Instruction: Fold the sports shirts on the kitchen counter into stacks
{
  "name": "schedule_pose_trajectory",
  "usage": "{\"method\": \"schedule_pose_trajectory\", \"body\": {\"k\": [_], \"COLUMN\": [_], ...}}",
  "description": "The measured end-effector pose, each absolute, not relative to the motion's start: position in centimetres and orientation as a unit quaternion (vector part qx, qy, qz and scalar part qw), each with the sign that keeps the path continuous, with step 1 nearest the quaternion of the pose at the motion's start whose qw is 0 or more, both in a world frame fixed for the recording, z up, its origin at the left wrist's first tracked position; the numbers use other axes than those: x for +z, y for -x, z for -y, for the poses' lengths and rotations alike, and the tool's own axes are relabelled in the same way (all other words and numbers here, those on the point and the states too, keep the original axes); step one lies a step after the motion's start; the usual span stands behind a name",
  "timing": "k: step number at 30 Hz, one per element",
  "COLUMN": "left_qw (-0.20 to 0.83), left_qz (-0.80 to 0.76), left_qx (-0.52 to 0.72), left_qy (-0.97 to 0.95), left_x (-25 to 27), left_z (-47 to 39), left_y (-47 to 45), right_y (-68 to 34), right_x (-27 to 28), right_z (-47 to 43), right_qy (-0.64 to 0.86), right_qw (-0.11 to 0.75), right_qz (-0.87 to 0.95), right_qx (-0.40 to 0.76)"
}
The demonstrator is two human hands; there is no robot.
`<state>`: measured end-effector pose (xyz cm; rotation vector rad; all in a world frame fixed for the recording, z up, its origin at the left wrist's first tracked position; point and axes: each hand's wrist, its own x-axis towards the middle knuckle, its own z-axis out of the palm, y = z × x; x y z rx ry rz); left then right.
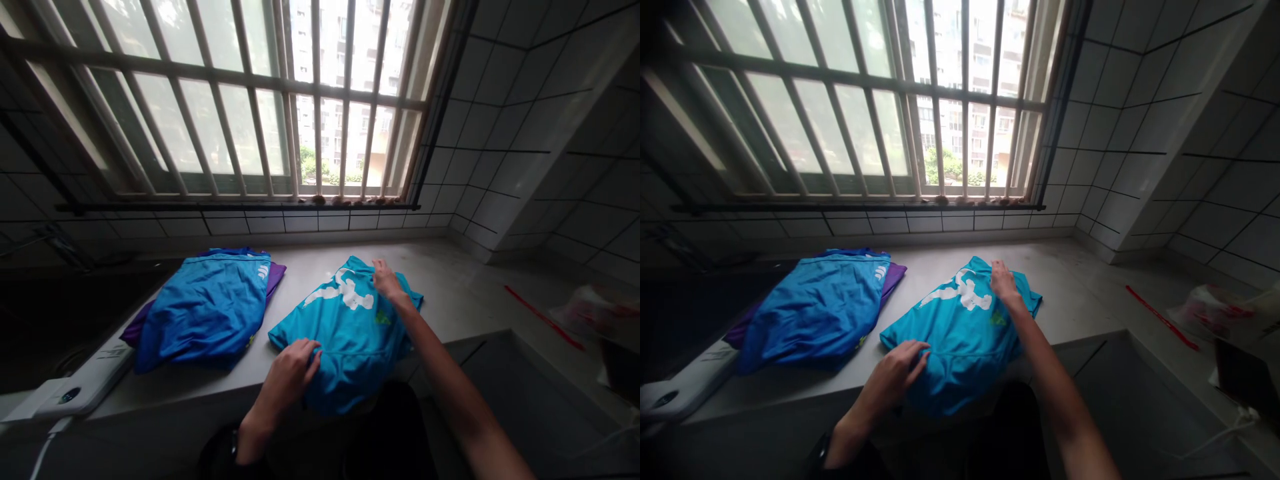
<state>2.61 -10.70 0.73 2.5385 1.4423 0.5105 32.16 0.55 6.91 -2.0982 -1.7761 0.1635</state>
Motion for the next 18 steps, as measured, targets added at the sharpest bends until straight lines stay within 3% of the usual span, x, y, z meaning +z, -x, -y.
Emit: {"method": "schedule_pose_trajectory", "body": {"k": [3,7,18], "left_qw": [0.007,-0.007,-0.029], "left_qz": [-0.494,-0.52,-0.498], "left_qx": [0.227,0.173,0.122], "left_qy": [-0.84,-0.836,-0.858], "left_x": [-0.4,-1.6,1.0], "left_z": [8.8,7.6,12.1], "left_y": [-1.2,-0.1,-4.3], "right_y": [-29.8,-28.2,-30.5], "right_x": [6.0,3.8,3.5], "right_z": [1.2,3.4,0.7], "right_qy": [0.763,0.8,0.687], "right_qw": [0.109,0.017,0.108], "right_qz": [0.624,0.571,0.704], "right_qx": [0.128,0.185,0.147]}}
